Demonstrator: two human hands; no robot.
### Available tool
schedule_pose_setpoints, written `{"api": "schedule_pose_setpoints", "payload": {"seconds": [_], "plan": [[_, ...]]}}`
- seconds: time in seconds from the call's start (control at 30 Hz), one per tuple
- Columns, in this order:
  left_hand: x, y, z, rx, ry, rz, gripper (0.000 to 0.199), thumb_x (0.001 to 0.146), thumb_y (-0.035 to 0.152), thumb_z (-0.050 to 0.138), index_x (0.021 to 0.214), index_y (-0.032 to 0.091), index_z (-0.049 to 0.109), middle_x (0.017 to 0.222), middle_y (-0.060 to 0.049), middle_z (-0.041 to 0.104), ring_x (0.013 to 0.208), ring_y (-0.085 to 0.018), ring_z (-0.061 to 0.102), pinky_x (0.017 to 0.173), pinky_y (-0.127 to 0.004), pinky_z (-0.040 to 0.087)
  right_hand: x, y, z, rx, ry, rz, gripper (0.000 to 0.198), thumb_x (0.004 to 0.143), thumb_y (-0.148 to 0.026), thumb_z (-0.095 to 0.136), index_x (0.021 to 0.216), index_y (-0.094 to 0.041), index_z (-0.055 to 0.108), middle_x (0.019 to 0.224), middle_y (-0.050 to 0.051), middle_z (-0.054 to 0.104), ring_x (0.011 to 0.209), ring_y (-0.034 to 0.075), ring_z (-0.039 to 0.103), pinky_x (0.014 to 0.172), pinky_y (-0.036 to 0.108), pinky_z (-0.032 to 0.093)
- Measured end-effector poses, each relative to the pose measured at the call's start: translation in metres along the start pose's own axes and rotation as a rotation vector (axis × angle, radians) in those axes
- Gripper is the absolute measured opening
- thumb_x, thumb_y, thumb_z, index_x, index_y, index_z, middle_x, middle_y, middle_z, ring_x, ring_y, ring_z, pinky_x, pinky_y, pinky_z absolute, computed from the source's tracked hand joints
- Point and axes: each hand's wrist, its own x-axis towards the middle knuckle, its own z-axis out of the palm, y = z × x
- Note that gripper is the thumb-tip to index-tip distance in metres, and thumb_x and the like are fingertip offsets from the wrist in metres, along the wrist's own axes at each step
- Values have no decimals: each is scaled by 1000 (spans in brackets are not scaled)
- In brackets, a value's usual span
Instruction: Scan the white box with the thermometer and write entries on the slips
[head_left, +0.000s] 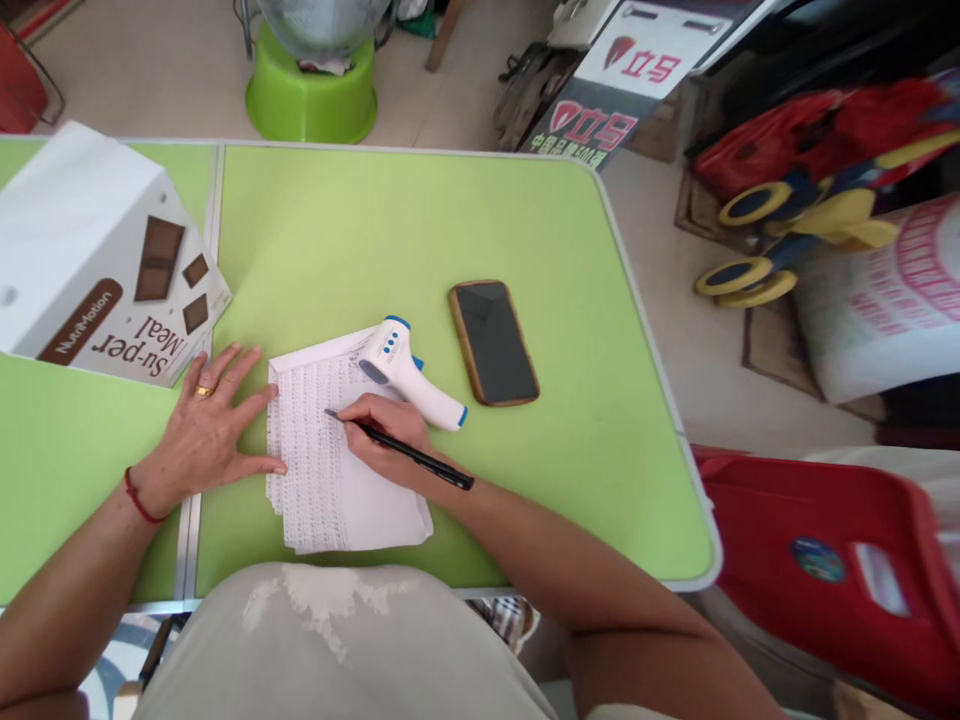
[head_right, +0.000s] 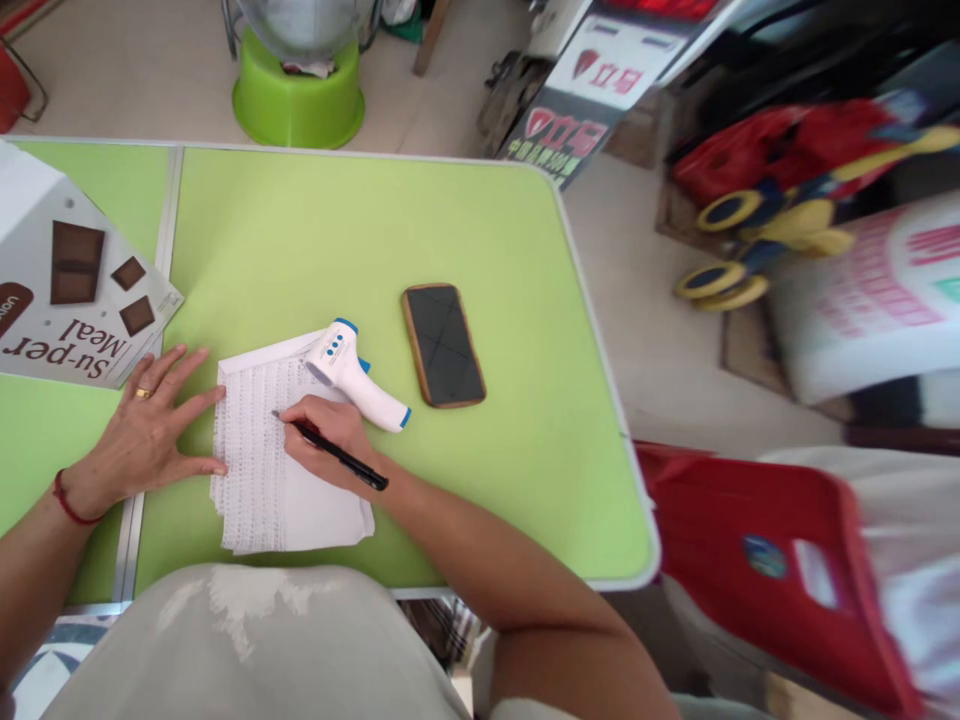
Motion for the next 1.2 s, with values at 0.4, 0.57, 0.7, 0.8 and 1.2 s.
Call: {"api": "schedule_pose_setpoints", "payload": {"seconds": [0.4,0.57,0.7,0.8,1.2], "plan": [[2,2,-3,22,-35,-41,60,93,67,41,117,16,60,148,-23,39,140,-43,32,111,-64,28,0,1,-1,47,-19,-35,12,81,-11,54,82,-18,64,65,-1,65,50,8,54,46,19,43],[3,4,-6,27,-54,-58,53,94,62,44,115,15,60,146,-22,41,140,-43,32,111,-65,28,-1,-1,1,70,-40,-2,12,82,-14,54,84,-19,64,67,-1,66,50,7,52,46,20,43],[4,4,-6,54,-44,-66,46,96,58,44,114,18,59,146,-19,41,140,-41,33,112,-64,29,-2,-3,5,102,-28,-20,11,82,-14,54,84,-19,63,66,-3,64,49,7,51,47,20,43],[4,4,-5,62,-41,-67,36,99,47,45,113,17,60,145,-20,43,140,-41,34,111,-64,30,-2,-3,4,116,-16,-36,11,82,-13,54,84,-19,63,66,-3,64,49,7,52,47,19,43],[3,3,-1,37,-23,-67,35,97,44,51,112,15,62,143,-22,45,139,-41,34,110,-62,33,0,-1,-2,122,-37,-20,12,83,-12,55,85,-20,63,66,-2,64,50,7,53,46,20,42]]}}
